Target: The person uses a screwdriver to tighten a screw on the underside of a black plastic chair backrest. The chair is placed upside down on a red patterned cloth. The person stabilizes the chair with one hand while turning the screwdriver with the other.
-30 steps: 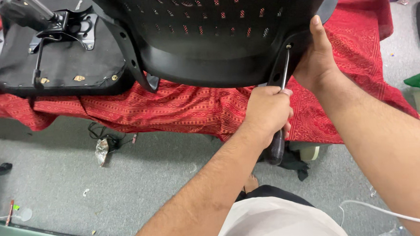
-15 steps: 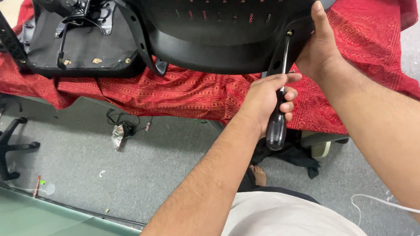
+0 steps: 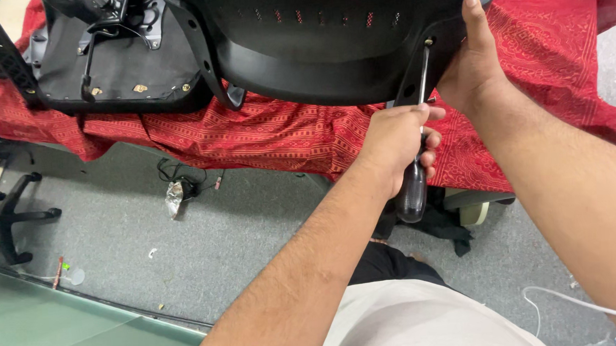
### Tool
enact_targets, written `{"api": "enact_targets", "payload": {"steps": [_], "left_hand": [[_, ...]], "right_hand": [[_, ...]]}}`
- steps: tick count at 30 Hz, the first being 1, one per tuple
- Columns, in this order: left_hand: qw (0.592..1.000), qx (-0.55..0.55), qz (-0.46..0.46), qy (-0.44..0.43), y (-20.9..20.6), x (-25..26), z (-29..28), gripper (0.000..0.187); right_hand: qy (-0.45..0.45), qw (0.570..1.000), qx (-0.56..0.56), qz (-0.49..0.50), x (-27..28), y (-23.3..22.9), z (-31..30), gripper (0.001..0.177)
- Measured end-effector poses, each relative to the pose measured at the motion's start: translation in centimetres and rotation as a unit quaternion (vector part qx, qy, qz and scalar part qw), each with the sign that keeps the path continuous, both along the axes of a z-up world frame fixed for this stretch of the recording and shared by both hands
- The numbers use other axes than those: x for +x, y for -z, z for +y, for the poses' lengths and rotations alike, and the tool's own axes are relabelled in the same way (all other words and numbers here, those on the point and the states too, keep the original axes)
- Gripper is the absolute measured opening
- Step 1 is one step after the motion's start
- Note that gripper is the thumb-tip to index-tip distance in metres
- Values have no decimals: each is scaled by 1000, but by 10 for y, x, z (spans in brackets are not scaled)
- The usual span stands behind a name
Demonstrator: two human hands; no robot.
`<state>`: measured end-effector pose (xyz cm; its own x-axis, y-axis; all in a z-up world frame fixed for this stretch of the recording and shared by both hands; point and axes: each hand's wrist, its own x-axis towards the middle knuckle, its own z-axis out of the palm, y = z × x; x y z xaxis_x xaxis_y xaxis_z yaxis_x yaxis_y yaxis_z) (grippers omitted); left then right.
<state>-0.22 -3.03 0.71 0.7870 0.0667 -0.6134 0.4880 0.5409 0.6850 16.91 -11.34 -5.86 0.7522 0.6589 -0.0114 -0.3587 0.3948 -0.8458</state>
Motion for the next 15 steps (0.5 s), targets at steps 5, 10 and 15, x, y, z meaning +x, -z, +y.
{"api": "enact_targets", "payload": {"steps": [5,10,15], "left_hand": [[958,-274,-89,12,12,-3,10,39],[967,-201,-145,65,16,-10,16,40],[982,-131,-126,58,12,-27,22,39]], "right_hand": [[8,999,-25,22,-2,-9,1,115],[0,998,-36,51,-19,-11,3,115],[1,1000,-8,12,-22,-15,4,109]]}}
